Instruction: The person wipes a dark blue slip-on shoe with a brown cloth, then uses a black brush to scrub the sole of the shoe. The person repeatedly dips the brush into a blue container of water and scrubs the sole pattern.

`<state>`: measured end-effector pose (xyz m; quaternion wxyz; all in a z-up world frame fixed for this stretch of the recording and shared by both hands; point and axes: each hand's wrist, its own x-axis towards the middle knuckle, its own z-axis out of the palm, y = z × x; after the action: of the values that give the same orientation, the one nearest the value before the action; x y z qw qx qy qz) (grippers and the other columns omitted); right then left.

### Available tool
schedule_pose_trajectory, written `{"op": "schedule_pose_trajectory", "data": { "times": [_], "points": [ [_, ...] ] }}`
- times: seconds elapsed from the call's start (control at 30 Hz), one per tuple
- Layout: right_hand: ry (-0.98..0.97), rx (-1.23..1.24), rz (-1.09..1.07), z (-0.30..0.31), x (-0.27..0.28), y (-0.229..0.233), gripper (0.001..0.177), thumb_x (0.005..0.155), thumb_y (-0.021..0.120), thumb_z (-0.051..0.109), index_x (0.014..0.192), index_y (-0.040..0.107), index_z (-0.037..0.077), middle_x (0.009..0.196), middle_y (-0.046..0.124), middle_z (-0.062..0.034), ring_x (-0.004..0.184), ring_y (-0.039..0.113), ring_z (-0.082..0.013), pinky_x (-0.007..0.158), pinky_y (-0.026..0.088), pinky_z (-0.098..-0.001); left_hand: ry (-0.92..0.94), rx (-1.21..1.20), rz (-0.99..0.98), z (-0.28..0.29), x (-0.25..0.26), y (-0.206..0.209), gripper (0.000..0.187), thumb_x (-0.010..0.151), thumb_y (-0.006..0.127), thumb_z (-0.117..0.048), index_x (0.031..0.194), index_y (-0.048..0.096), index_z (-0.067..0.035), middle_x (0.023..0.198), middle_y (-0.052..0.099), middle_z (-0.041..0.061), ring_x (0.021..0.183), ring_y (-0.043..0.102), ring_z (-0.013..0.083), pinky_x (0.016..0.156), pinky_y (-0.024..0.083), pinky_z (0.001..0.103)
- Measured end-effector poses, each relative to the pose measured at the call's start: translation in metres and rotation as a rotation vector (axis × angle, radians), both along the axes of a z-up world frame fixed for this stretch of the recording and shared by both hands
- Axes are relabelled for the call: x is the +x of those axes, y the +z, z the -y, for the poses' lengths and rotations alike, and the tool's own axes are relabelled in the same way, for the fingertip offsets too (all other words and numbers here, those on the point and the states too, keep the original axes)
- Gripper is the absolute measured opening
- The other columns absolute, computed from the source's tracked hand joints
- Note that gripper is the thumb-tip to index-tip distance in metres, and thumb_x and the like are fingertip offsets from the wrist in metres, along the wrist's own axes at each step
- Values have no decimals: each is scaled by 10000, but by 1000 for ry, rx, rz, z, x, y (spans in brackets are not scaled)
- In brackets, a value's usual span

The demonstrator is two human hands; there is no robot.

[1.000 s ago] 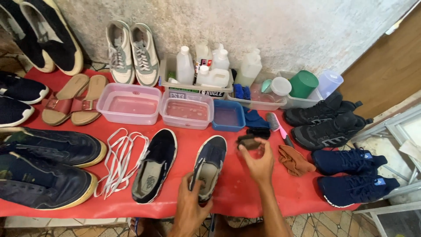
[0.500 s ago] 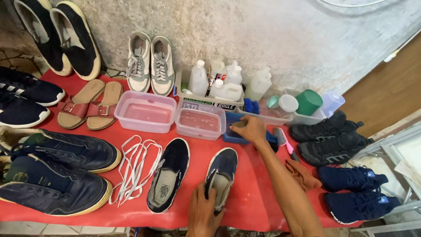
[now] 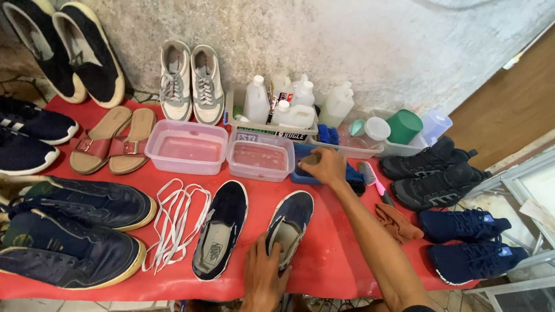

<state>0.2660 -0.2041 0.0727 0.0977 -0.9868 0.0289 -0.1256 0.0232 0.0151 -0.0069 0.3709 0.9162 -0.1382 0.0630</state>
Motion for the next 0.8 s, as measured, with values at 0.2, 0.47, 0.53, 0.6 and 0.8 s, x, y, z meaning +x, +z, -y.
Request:
{"op": "schedule_pose_trajectory", "data": {
  "times": [0.2,0.47,0.53,0.6,0.8],
  "points": [
    [8,73,124,4,-2,5,653,675,810,618,1083,770,110,1090,755,-89,1008,672,-310,896,475,-468,108,109,-23,13,3,-16,597,678,927,-302,1154,604,-145,1460,394,155,1243,477,396,950,461,536],
    [-27,202,214,5,-17,19,614,753,813,550,1137,730,78,1096,690,-145,957,678,-321,882,514,-431,109,93,24,12,5,-16,511,724,874,-257,1137,608,-115,1434,409,186,1193,517,410,942,513,522],
    [2,192,235,6,-22,24,630,737,830,545,1138,722,72,1063,697,-150,927,680,-315,850,524,-427,109,103,37,13,5,-16,509,717,877,-257,1124,605,-120,1433,414,186,1185,520,398,924,517,505],
    [36,180,255,7,-25,26,647,721,846,541,1140,713,66,1031,705,-154,898,681,-310,817,535,-423,113,112,50,13,5,-14,507,709,881,-257,1112,603,-125,1432,419,186,1176,522,386,906,520,489],
    [58,191,277,6,-31,23,615,705,863,493,1126,728,66,1068,621,-118,874,669,-284,775,549,-397,125,100,23,12,3,-3,507,708,885,-248,1112,606,-123,1387,438,157,1166,526,366,900,528,493]
  ]
}}
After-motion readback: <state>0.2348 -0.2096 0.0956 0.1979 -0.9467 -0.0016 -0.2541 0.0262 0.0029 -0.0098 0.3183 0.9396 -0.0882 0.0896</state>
